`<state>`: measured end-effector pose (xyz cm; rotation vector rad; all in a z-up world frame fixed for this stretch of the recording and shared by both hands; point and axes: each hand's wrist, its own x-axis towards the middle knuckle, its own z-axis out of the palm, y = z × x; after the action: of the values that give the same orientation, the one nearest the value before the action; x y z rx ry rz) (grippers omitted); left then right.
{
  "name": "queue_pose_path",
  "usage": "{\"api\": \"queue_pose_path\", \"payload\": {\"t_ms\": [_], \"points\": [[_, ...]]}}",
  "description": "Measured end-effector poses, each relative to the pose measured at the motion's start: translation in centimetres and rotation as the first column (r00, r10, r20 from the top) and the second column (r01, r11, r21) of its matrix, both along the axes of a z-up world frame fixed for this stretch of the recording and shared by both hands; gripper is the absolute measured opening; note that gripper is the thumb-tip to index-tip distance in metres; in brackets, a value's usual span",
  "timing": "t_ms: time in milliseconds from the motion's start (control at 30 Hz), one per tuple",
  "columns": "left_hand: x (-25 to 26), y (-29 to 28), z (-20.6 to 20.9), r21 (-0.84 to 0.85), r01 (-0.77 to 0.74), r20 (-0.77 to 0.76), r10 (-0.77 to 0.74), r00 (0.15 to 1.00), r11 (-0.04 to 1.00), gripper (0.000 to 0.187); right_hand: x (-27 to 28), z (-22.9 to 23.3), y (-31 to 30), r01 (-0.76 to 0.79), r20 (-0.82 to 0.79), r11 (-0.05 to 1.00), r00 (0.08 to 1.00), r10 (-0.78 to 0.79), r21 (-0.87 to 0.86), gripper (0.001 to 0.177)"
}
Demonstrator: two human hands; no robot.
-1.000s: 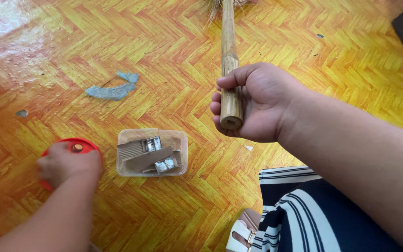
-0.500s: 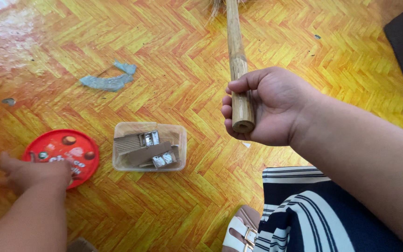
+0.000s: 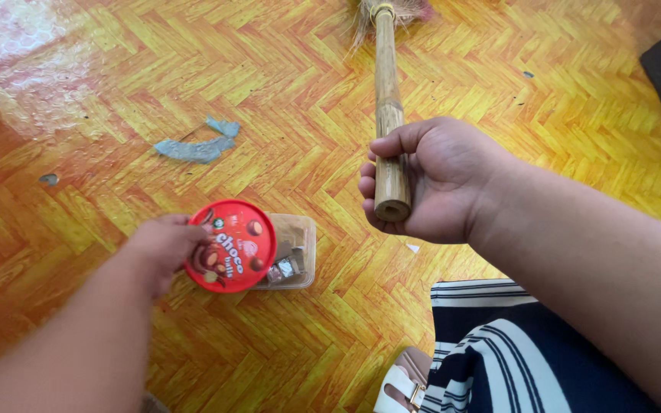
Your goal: The person sweeps a cluttered room using a traditional broom, moving debris toward a central area. They pick up a plastic container and a lid, place them aside, and continue sweeping around furniture and a backpack.
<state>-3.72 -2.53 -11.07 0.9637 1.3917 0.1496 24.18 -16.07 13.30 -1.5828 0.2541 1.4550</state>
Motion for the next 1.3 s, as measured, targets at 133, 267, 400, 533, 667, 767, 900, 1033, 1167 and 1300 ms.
{"api": "queue_pose_path", "payload": {"t_ms": [133, 267, 400, 533, 667, 767, 900, 1033, 1167, 1300], "points": [[2.5, -3.0, 0.3, 0.117, 0.145, -0.210, -0.118, 0.971, 0.983, 0.016, 0.4, -0.1, -0.6, -0.019, -0.032, 1.000, 0.999, 0.019, -0.004, 0.010], [2.4, -3.7, -1.0, 0.102, 0.189, -0.200, -0.166, 0.966, 0.977, 0.016, 0.3, -0.1, -1.1, -0.002, -0.014, 1.000, 1.000, 0.002, -0.023, 0.010], [2.0, -3.9, -2.4, 0.090, 0.119, -0.177, -0.102, 0.979, 0.989, 0.018, 0.2, 0.1, -0.9, -0.002, -0.010, 1.000, 1.000, 0.002, -0.020, 0.010], [1.5, -3.7, -2.9, 0.071, -0.074, 0.010, 0.073, 0.997, 0.995, 0.013, 0.3, 0.2, -0.8, -0.007, -0.039, 1.000, 0.999, 0.007, 0.006, 0.010], [0.2, -1.7, -2.2, 0.115, -0.192, 0.081, 0.184, 0.980, 0.975, 0.013, 0.5, 0.1, -0.6, 0.012, -0.021, 1.000, 1.000, -0.012, -0.014, 0.009], [-1.1, 0.1, -0.5, 0.172, -0.224, 0.111, 0.207, 0.972, 0.959, 0.013, 0.9, 0.0, 0.0, 0.099, 0.059, 0.994, 0.994, -0.097, -0.042, 0.009], [-2.6, 1.4, 2.5, 0.197, -0.291, 0.111, 0.274, 0.955, 0.936, 0.012, 0.9, 0.0, 0.9, 0.140, 0.206, 0.989, 0.970, -0.129, -0.042, 0.011], [-4.0, 2.2, 6.6, 0.330, -0.265, 0.069, 0.257, 0.964, 0.906, 0.012, 0.7, 1.2, 1.6, 0.197, 0.353, 0.980, 0.918, -0.179, -0.015, 0.009], [-4.6, 2.4, 11.7, 0.414, -0.260, 0.001, 0.286, 0.958, 0.872, 0.012, 0.0, 4.5, 1.8, 0.144, 0.377, 0.984, 0.910, -0.172, 0.103, 0.005], [-6.4, 0.9, 19.5, 0.403, -0.297, 0.038, 0.309, 0.950, 0.866, 0.013, -2.5, 10.4, -0.2, 0.075, 0.330, 0.990, 0.937, -0.112, 0.123, 0.006]]}}
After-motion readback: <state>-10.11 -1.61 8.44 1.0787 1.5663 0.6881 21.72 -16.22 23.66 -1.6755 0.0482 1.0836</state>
